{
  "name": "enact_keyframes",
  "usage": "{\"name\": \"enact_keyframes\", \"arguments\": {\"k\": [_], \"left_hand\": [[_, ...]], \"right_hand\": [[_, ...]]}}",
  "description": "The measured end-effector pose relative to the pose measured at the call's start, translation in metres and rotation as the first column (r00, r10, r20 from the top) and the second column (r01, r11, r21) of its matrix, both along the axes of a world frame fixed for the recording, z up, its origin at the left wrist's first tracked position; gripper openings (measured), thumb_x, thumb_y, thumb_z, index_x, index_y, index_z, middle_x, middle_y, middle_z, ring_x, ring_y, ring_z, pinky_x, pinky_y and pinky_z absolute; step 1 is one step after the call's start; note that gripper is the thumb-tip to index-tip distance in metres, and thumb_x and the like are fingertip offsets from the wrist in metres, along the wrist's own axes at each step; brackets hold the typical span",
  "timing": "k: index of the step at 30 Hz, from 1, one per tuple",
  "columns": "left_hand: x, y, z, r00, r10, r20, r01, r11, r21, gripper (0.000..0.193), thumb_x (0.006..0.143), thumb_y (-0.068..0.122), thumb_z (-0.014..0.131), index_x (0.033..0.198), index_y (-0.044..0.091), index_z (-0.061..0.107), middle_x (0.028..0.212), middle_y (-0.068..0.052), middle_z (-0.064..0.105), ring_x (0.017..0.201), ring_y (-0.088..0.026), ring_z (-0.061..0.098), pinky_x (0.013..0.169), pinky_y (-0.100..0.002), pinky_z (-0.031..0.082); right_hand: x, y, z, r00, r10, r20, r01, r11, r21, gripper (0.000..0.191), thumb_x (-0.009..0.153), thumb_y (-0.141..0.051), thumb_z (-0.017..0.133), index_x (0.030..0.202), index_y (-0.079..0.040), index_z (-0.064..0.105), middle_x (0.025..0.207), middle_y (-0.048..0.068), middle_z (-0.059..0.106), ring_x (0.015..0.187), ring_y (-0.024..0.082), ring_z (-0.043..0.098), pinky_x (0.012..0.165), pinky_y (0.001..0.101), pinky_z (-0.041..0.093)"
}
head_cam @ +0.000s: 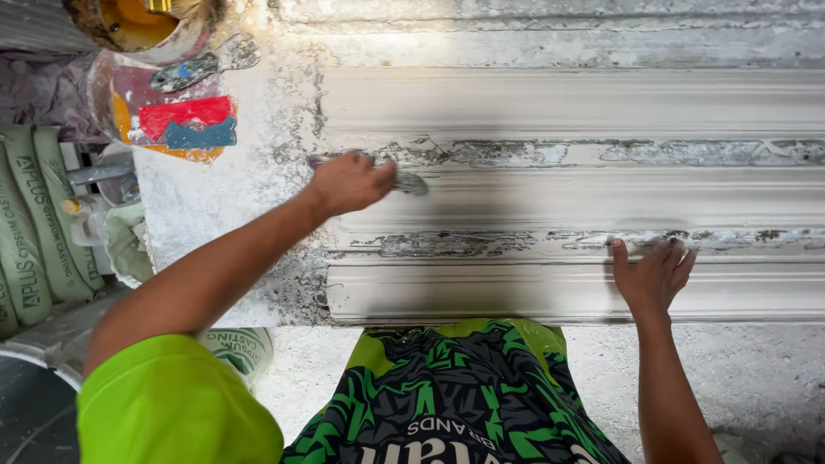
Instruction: The person scrapes dried plaster residue off decorative gypsum cornice moldings using a small putty knife, working along the grooves of the pieces laid on the floor. They reposition the moldings and move between several pieces, continuing to scrape the hardened plaster from the recessed channels.
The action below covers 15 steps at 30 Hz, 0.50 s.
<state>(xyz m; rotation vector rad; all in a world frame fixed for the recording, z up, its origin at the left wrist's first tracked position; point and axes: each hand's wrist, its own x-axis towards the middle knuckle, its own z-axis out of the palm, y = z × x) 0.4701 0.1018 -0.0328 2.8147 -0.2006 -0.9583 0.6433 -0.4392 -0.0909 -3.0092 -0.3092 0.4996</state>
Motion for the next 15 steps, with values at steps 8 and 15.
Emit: {"name": "enact_keyframes", "arguments": {"k": [8,15], "left_hand": [[0.103,-0.096,-0.013,0.94,-0.157,0.303,0.184,0.981,-0.065,0.03,0.111,0.032,0.039,0.105,0.006,0.054,0.063,-0.012,0.06,0.057,-0.03,0.065,0.048,-0.044,0.054],[0.047,-0.036,0.028,0.91,-0.256,0.326,0.267,0.964,0.011,0.039,0.112,0.034,0.031,0.122,0.003,0.053,0.067,-0.008,0.049,0.054,-0.021,0.063,0.044,-0.039,0.052]], "right_hand": [[0.026,0.008,0.021,0.982,-0.114,-0.148,0.099,0.99,-0.104,0.105,0.092,-0.074,0.054,0.148,0.014,0.04,0.158,0.036,0.03,0.155,0.05,0.008,0.121,0.0639,0.013],[0.021,0.016,0.016,0.996,-0.071,-0.058,0.071,0.997,-0.009,0.102,0.097,-0.07,0.061,0.142,0.02,0.045,0.15,0.043,0.039,0.151,0.051,0.022,0.121,0.0605,0.021]]}}
